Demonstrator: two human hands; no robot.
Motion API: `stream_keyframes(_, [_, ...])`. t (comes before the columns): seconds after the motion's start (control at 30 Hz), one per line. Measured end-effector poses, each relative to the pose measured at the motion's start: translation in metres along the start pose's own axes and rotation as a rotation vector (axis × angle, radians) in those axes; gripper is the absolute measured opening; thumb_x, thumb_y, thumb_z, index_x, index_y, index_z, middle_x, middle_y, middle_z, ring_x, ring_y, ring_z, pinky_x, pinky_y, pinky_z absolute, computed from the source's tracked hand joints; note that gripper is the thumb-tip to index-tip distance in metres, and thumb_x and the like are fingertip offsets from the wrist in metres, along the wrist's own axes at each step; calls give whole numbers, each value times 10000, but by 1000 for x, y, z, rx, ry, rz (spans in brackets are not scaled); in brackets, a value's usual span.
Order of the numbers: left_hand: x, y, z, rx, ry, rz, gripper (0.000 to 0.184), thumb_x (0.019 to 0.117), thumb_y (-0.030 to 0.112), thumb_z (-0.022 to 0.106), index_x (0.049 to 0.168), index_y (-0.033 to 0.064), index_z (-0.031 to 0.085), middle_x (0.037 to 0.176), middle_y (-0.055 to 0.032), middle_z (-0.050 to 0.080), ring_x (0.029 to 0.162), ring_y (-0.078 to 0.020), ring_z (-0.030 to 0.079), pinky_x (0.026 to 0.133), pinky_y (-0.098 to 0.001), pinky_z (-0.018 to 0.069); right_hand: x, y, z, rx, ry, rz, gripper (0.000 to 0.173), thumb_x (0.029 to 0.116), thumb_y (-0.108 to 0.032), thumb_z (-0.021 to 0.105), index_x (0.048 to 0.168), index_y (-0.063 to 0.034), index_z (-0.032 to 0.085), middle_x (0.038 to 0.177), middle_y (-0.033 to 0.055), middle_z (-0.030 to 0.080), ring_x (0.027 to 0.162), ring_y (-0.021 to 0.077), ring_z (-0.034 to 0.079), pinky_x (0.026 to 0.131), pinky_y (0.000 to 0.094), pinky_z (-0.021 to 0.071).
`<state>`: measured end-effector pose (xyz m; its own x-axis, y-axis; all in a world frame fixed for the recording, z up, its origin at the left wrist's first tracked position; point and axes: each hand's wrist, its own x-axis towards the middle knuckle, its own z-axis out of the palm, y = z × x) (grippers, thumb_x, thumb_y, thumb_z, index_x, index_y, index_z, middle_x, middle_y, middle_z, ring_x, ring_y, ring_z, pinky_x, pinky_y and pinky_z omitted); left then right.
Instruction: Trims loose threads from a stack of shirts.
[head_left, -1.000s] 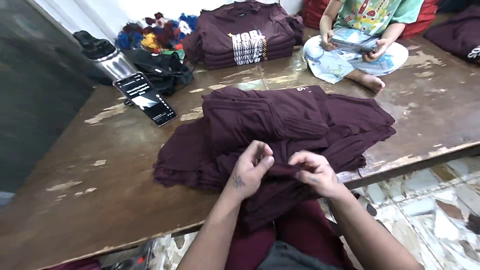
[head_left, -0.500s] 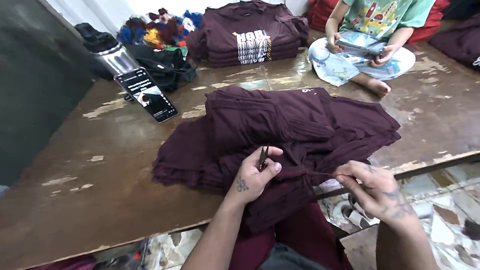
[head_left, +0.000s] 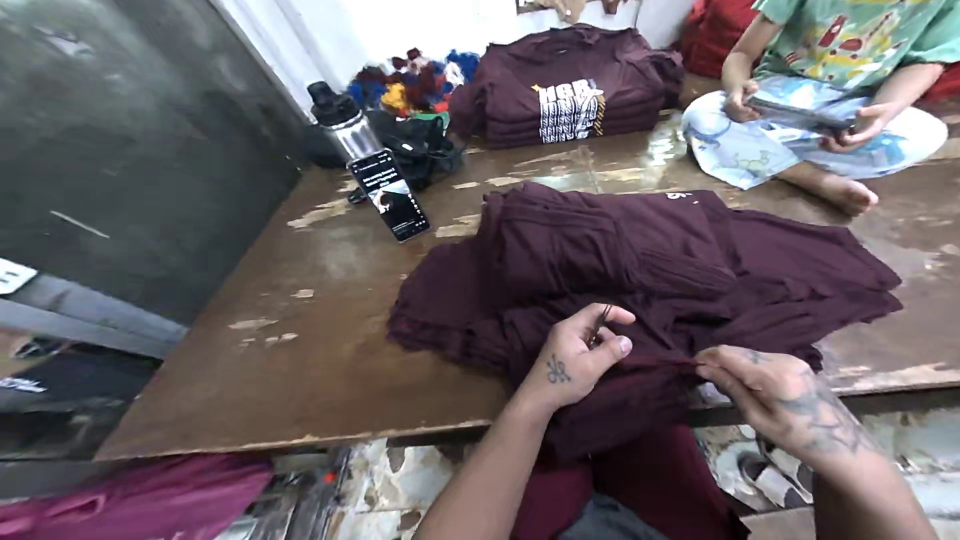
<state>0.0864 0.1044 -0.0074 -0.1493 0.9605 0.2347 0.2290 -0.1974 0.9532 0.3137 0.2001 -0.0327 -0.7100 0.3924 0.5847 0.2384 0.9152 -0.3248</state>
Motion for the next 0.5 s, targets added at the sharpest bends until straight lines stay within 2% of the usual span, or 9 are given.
stream_keyframes(0.1, [2,3,4,-4,2,-15,267,933,14,587,1178,-78,639,821,46,636,677,55,539,653,-145,479,0,-5,-2,1,-5,32,278,1011,-178,494,925,-18,704,796,131,711,684,221,706,614,338,577])
stream_keyframes(0.13, [2,3,4,-10,6,-17,266,933,15,586,1178,-74,638,821,55,636,676,59,540,651,-140,479,2,-10,-1,7,-8,82,308,1026,-233,500,983,-5,702,840,149,710,712,251,713,618,378,585])
stream_keyframes(0.2, [3,2,3,-28,23,-28,260,926,13,588,1170,-61,639,783,89,613,660,67,530,638,-132,469,9,-20,6,33,-23,183,496,1034,-408,521,1218,35,647,974,193,703,789,301,710,661,455,592])
stream_keyframes(0.23, [3,2,4,-32,28,-36,259,924,13,589,1169,-55,639,765,102,597,652,68,522,634,-130,463,13,-24,13,45,-4,194,515,1016,-405,550,1249,47,632,1000,202,708,820,311,715,688,467,596])
stream_keyframes(0.27, [3,2,4,-29,27,-40,261,924,14,589,1171,-54,638,760,106,594,648,66,520,631,-131,461,16,-25,21,45,34,169,418,1006,-314,572,1188,53,652,982,203,724,828,312,732,699,455,604])
stream_keyframes(0.33, [2,2,5,28,4,-27,266,930,34,595,1176,-55,640,793,85,625,664,60,542,641,-135,474,18,-22,30,25,75,112,204,951,-103,570,1016,47,693,880,187,736,763,308,748,656,431,608])
stream_keyframes(0.43, [-3,1,4,260,-83,29,293,954,80,580,1205,-50,654,843,2,676,707,0,597,667,-175,502,13,-25,8,22,-31,153,200,955,-42,575,1004,62,738,861,193,755,759,337,760,673,461,609])
stream_keyframes(0.5, [-9,0,2,465,-137,62,358,960,133,584,1278,-21,645,890,-57,702,732,-91,627,673,-252,521,4,-25,-3,-25,-51,157,188,952,-47,568,941,56,725,805,191,737,703,339,747,616,466,597])
